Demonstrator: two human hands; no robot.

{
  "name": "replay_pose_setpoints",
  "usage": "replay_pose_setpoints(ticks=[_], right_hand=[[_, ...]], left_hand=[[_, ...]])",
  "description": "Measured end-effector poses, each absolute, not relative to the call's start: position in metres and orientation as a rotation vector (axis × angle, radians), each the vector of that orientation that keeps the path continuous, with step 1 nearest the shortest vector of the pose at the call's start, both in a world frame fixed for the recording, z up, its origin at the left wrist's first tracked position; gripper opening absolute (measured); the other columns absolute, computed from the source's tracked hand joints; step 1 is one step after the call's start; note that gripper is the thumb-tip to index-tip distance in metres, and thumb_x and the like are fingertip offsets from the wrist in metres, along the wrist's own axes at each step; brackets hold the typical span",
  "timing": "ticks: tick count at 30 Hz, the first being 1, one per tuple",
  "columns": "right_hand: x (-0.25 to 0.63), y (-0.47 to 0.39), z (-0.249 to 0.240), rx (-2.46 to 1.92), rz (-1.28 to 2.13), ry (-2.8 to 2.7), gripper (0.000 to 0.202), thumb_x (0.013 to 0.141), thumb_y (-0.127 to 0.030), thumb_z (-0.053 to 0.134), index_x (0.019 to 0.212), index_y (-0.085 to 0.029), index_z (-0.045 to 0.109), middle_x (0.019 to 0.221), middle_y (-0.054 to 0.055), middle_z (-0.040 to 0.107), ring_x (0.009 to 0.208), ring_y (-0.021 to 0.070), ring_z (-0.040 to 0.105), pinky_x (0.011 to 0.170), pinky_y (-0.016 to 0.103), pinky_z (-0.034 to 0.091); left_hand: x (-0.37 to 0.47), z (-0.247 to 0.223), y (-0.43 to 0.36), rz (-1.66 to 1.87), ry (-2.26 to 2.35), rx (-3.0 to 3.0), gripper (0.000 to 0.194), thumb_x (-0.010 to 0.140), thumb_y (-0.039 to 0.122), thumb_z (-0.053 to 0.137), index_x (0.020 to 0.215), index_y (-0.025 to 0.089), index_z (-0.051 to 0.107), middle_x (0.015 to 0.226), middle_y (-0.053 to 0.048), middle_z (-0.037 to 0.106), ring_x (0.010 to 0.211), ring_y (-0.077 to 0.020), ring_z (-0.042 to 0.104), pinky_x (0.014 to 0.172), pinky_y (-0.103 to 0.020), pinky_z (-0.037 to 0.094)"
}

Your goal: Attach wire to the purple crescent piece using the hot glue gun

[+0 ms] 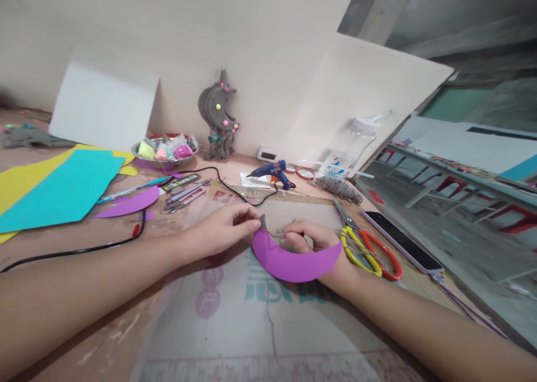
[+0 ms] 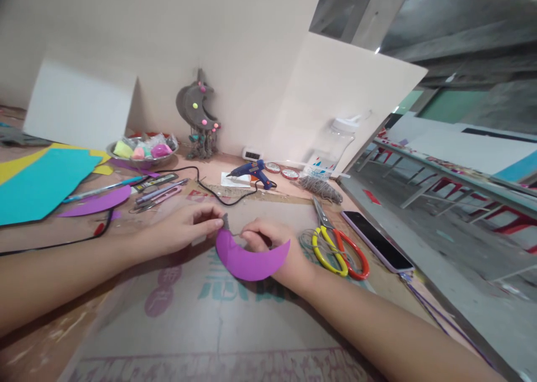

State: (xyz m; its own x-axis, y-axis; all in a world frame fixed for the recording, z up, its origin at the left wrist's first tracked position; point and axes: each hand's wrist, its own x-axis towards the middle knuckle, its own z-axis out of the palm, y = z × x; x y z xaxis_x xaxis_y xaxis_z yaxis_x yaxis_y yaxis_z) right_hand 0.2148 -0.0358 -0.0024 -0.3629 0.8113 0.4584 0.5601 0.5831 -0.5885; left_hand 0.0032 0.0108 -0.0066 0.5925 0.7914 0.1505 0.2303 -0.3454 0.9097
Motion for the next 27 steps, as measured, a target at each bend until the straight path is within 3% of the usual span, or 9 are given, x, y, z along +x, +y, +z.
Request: replay_pose_setpoints(ticks=[5,11,14,19,23,27], right_hand=[[0.214,-0.027,-0.002,-1.202,0.607,-1.913,0.030,0.086,-0.044,0.048,0.076,-0.018,0.061,0.064,0.001,0.059,0.058,0.0120,0.053,0.055,0.024,0.043],[0.233,-0.004,0.020,-1.350,1.178,-2.090,0.036,0.078,-0.051,0.057,0.074,-0.015,0.060,0.062,-0.001,0.055,0.054,0.0092,0.047,0.051,0.022,0.037],[0.248,-0.001,0.044,-1.497,1.080,-2.222,0.032,0.080,-0.046,0.056,0.076,-0.015,0.061,0.060,-0.003,0.051,0.054,0.0082,0.044,0.050,0.020,0.034],[0.256,-0.015,0.081,-1.533,0.870,-2.285,0.032,0.083,-0.047,0.052,0.080,-0.017,0.062,0.068,0.000,0.057,0.060,0.0105,0.050,0.056,0.022,0.040],[0.247,-0.040,0.096,-1.500,0.411,-2.343,0.032,0.086,-0.045,0.049,0.076,-0.018,0.062,0.059,-0.001,0.054,0.054,0.0104,0.048,0.051,0.022,0.037],[0.231,-0.070,0.095,-1.431,0.077,-2.465,0.025,0.086,-0.039,0.051,0.078,-0.021,0.066,0.061,0.000,0.061,0.053,0.0103,0.050,0.050,0.021,0.036]], left_hand=[[0.004,-0.005,0.009,0.722,0.838,1.842,0.014,0.083,0.028,0.048,0.081,0.016,0.054,0.070,0.003,0.051,0.066,-0.0116,0.048,0.061,-0.022,0.037],[0.003,-0.006,0.010,0.734,0.843,1.856,0.013,0.083,0.028,0.047,0.081,0.016,0.052,0.072,0.003,0.050,0.069,-0.0118,0.047,0.064,-0.023,0.037],[0.003,-0.007,0.010,0.742,0.875,1.857,0.012,0.083,0.027,0.046,0.078,0.016,0.051,0.071,0.003,0.050,0.069,-0.0121,0.047,0.064,-0.024,0.037],[0.003,-0.007,0.010,0.819,0.911,1.877,0.013,0.082,0.027,0.046,0.077,0.017,0.052,0.065,0.003,0.050,0.060,-0.0112,0.046,0.057,-0.023,0.036],[0.002,-0.007,0.010,0.903,0.927,1.911,0.014,0.084,0.028,0.046,0.079,0.017,0.053,0.066,0.004,0.050,0.058,-0.0101,0.044,0.057,-0.022,0.035],[0.001,-0.007,0.008,0.946,0.968,1.915,0.013,0.086,0.028,0.045,0.082,0.017,0.052,0.069,0.004,0.050,0.061,-0.0103,0.046,0.058,-0.022,0.035]])
